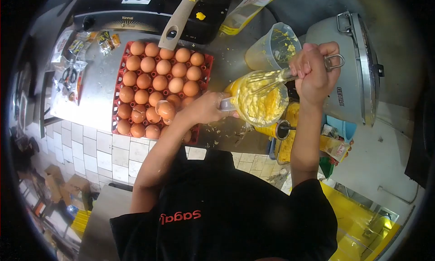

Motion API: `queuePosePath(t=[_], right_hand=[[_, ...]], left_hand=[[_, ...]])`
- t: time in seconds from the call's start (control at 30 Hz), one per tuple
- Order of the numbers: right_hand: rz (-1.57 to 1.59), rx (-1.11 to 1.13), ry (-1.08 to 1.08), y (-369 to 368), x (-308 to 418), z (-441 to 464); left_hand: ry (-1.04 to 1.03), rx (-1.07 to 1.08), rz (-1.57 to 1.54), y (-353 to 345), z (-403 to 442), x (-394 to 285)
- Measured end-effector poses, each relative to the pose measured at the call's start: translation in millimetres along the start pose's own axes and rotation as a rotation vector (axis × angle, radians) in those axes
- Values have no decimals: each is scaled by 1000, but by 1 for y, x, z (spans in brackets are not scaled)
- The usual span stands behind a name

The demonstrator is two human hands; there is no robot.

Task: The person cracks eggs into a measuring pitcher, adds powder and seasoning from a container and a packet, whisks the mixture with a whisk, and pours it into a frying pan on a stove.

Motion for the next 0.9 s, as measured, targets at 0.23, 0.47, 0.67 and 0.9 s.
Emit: queuePosePath(t=[0.23, 0.47, 0.67, 0.9], right_hand=[[-102, -66, -28, 48, -2, -5], [-81, -7, -63, 36, 33, -44], [28, 131, -60, -7, 25, -65], [25, 25, 47, -18, 3, -23]], left_hand=[[75, 23, 64, 1, -1, -4], [51, -29, 44, -2, 0, 1], [76, -4, 57, 1, -2, -5], [57, 2, 11, 0, -1, -1]])
Point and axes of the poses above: each hand's wrist, its own z-axis towards the middle knuckle, its own y-axis out of the back of the hand, x = y × z, the point moved 8 cm from there along z, towards the middle knuckle, and after that the axes turned 12 degrees about y, right-handed, at the moved point
